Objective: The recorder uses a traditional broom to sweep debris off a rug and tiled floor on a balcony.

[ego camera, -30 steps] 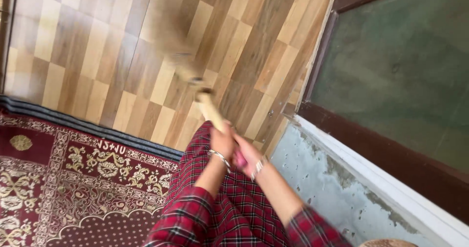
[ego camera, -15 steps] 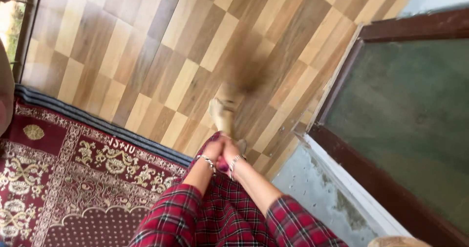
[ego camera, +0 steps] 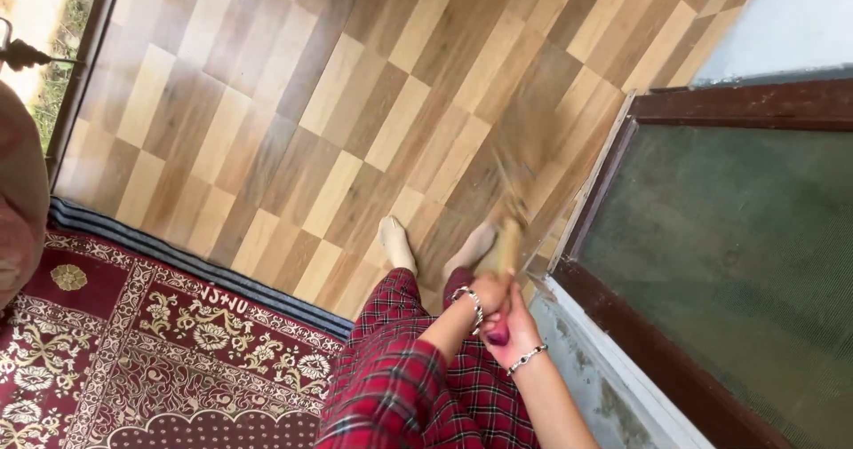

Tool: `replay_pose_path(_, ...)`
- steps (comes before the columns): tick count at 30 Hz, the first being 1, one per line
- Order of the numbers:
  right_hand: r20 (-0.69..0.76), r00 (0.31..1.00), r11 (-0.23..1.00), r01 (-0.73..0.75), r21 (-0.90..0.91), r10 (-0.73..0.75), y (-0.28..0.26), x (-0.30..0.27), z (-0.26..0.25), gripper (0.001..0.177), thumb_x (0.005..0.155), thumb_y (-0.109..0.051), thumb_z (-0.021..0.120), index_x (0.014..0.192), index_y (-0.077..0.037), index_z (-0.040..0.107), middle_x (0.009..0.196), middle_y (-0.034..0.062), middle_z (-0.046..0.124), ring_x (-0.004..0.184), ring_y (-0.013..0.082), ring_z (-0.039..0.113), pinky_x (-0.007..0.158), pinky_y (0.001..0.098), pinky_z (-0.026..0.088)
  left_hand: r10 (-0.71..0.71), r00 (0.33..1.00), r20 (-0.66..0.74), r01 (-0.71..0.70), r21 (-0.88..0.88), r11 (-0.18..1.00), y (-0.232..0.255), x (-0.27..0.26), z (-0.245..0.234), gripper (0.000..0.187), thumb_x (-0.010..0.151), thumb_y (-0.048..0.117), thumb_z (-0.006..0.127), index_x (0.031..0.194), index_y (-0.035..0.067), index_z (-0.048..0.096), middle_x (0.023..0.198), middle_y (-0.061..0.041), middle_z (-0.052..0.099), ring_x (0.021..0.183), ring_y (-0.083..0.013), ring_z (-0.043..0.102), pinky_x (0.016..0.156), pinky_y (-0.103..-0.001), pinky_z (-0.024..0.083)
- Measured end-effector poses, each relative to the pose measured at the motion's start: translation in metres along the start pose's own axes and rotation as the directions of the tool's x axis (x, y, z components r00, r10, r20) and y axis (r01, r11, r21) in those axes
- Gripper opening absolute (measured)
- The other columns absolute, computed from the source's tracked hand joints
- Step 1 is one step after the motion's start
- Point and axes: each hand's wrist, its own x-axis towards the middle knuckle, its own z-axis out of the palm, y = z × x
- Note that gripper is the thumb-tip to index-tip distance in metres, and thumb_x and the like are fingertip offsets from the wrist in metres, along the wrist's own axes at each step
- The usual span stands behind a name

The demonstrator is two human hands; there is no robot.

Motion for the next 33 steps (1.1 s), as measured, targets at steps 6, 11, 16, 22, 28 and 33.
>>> replay_pose_path(6,-0.333,0.942,0.999,0.033,0.007,-0.029,-0.003,0.033,0.021,0.052,0.101,-0.065,0.033,0.098,-0.020,0.059,0.070,-0.0022,0.057,0.062,0.0144,0.055,0.056,0.0353,0.046,0.020,0.962,0.272,-0.086,0.233,0.969,-0.093,0.151,0.025,0.044,0.095,0.051,0.069,0.082,0.008,0.073,0.072,-0.004,0.068,0.054,-0.0117,0.057,0.051,-0.034,0.046)
replay_pose_path(11,-0.080,0.992,0.826,0.032,-0.563,-0.093,-0.028,0.101,0.047,0.055,0.101,-0.060,0.039,0.089,-0.012,0.062,0.068,0.0030,0.064,0.057,0.0164,0.062,0.048,0.0308,0.050,-0.043,0.996,0.078,0.077,-0.509,0.857,-0.091,0.139,-0.033,0.036,0.102,0.035,0.056,0.098,0.003,0.071,0.075,-0.008,0.065,0.065,-0.0213,0.058,0.060,-0.039,0.046)
replay_pose_path(16,0.191,0.980,0.419,0.193,-0.887,-0.049,-0.236,0.073,0.062,0.058,0.098,-0.064,0.039,0.079,-0.016,0.065,0.055,-0.0005,0.059,0.042,0.0135,0.051,0.037,0.0291,0.040,0.810,0.220,-0.543,-0.566,0.605,0.559,0.071,0.188,0.057,0.058,0.109,0.048,0.042,0.098,-0.002,0.067,0.074,-0.020,0.066,0.065,-0.0364,0.064,0.054,-0.049,0.052)
replay_pose_path(22,0.099,0.986,0.827,0.168,-0.536,-0.136,-0.374,-0.036,0.019,0.051,0.099,-0.061,0.055,0.081,-0.013,0.056,0.052,0.0001,0.045,0.038,0.0140,0.039,0.036,0.0286,0.035,0.323,0.819,-0.474,-0.436,-0.149,0.888,0.247,0.132,0.184,0.063,0.107,0.054,0.039,0.092,-0.003,0.060,0.069,-0.019,0.065,0.064,-0.0328,0.067,0.055,-0.045,0.049)
replay_pose_path(28,0.043,0.988,0.968,0.151,-0.199,-0.146,-0.346,0.006,-0.023,0.054,0.100,-0.061,0.032,0.111,-0.017,0.063,0.087,0.0037,0.072,0.071,0.0189,0.065,0.058,0.0336,0.052,0.112,0.993,0.048,-0.111,-0.037,0.993,0.187,0.194,0.206,0.058,0.104,0.059,0.051,0.102,0.004,0.068,0.077,-0.012,0.061,0.065,-0.0258,0.058,0.059,-0.041,0.043)
replay_pose_path(33,-0.099,0.923,0.435,0.079,-0.897,-0.372,-0.209,0.227,-0.077,0.070,0.106,-0.057,0.026,0.112,-0.002,0.070,0.098,0.0116,0.076,0.091,0.0196,0.073,0.078,0.0413,0.059,0.030,0.998,0.056,0.001,-0.478,0.878,0.073,0.202,0.112,0.040,0.097,0.040,0.062,0.114,0.008,0.078,0.089,-0.009,0.072,0.069,-0.0197,0.056,0.059,-0.037,0.047)
